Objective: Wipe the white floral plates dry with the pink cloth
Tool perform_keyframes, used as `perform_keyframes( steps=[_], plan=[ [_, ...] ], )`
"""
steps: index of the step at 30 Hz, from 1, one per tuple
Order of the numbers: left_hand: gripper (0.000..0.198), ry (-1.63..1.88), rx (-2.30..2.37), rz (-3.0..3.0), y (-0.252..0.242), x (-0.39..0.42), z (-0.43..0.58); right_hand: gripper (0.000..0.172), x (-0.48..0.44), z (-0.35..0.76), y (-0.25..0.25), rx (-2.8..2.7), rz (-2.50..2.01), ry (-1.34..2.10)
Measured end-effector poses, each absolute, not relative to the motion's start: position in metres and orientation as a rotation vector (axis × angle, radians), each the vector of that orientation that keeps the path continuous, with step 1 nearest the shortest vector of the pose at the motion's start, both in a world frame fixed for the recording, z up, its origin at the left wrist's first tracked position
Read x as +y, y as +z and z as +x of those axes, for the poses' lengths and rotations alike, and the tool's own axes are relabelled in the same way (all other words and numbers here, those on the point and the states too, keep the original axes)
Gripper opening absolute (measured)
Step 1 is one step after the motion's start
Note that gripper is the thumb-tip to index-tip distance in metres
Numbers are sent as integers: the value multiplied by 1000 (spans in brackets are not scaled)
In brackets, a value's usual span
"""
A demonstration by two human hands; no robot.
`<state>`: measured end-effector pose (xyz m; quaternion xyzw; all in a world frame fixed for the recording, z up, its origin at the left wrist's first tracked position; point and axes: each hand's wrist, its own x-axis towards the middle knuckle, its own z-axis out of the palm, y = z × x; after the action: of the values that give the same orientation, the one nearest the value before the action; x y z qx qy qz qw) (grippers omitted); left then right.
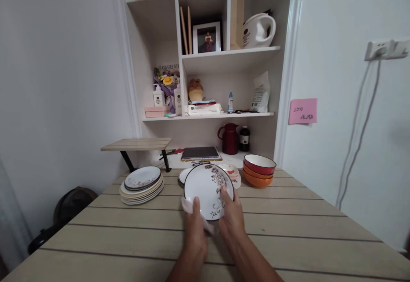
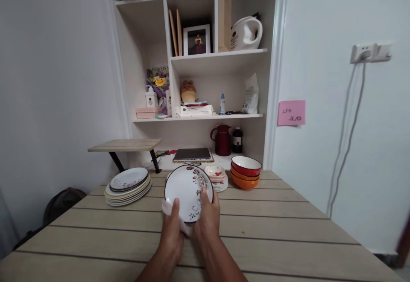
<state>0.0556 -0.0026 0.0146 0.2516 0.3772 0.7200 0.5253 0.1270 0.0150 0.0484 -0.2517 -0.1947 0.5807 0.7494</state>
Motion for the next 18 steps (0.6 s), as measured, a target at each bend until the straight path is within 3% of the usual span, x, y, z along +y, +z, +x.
perform_keyframes(
  steps=[6,14,18],
  plan=[
    [47,1781,987,744,35,7,27,50,21,140,52,-530,-519,1612],
    [54,1216,1128,1255,95,-1,-32,37,15,153,61,-758,-449,1801],
    [56,1179,1193,1359,120,-6,-39,37,13,146,58,-718,-404,1904]
  ],
)
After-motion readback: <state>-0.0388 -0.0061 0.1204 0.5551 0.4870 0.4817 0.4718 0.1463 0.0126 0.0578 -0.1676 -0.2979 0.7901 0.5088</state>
